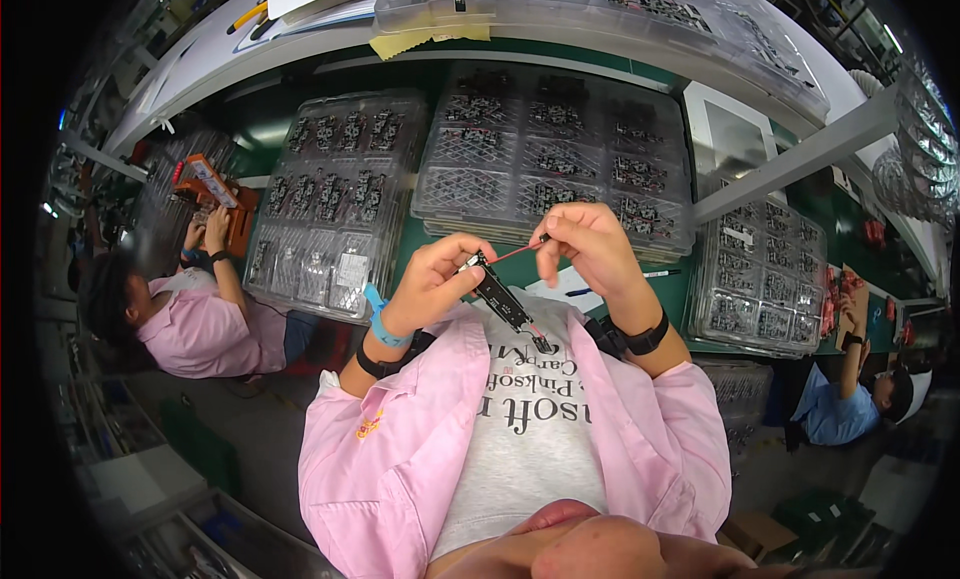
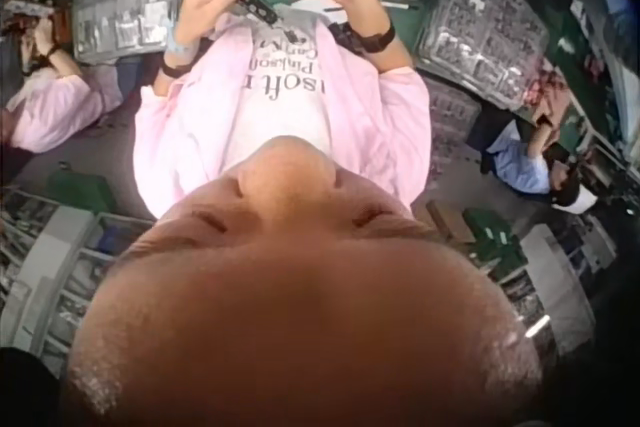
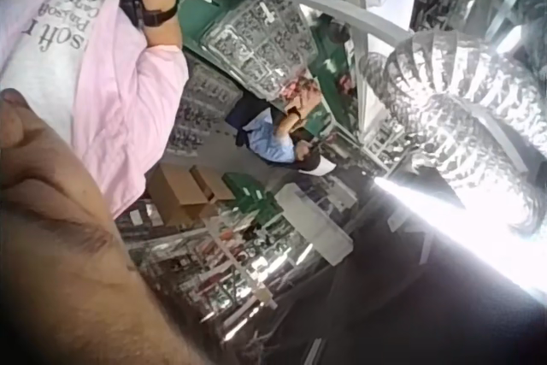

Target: Inspecting and handling printed circuit boards at an assembly station.

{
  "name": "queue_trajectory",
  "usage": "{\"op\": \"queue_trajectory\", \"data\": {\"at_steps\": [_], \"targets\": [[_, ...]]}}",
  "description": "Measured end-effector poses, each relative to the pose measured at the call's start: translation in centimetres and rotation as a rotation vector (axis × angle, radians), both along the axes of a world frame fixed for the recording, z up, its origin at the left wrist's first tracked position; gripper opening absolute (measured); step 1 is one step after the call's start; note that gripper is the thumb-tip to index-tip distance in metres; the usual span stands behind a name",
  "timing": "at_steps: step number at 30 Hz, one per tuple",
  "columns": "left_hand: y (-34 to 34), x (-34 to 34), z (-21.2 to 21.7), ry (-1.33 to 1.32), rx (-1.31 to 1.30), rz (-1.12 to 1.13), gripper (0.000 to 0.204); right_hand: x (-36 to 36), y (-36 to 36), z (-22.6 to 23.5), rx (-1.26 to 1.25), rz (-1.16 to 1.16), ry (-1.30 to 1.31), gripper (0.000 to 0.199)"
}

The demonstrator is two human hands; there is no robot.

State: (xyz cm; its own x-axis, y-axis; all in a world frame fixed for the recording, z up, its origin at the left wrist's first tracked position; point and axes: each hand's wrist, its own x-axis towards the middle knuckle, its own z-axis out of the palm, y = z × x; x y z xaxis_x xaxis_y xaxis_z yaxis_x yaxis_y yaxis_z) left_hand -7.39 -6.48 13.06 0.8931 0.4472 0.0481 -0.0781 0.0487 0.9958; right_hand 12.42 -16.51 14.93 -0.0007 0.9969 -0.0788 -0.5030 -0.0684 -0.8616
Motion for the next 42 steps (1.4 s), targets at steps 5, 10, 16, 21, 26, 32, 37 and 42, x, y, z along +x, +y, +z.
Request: {"op": "queue_trajectory", "data": {"at_steps": [5, 10, 16, 21, 26, 32, 37, 42], "targets": [[1.1, 1.3, -1.0, -0.092, 0.568, 0.071, 0.026, -0.9, 0.7, -3.0, 0.137, 0.106, -0.413, 0.025], [2.4, 2.1, -4.9, -0.022, 0.798, 0.071, 0.033, 0.1, 1.4, -8.6, -0.113, 0.319, -0.138, 0.023], [3.0, 2.9, -7.9, 0.108, 0.778, 0.177, 0.034, 7.0, 4.3, -14.1, -0.027, -0.009, -0.842, 0.019], [4.1, 2.7, -9.7, 0.203, 0.778, 0.166, 0.033, 15.9, 10.3, -14.3, 0.172, -0.412, -1.596, 0.022], [4.9, 3.2, -10.4, 0.251, 0.811, 0.169, 0.029, 17.2, 12.7, -17.3, 0.343, -0.308, -1.857, 0.025], [5.2, 3.2, -11.0, 0.289, 0.787, 0.202, 0.026, 21.1, 17.0, -18.4, 0.213, -0.298, -1.611, 0.028], [5.4, 4.7, -10.7, 0.281, 0.776, 0.17, 0.024, 21.6, 21.3, -20.5, 0.011, -0.223, -1.828, 0.024], [4.8, 4.0, -10.7, 0.252, 0.831, 0.188, 0.025, 20.2, 21.8, -19.8, 0.167, -0.252, -2.129, 0.018]]}}
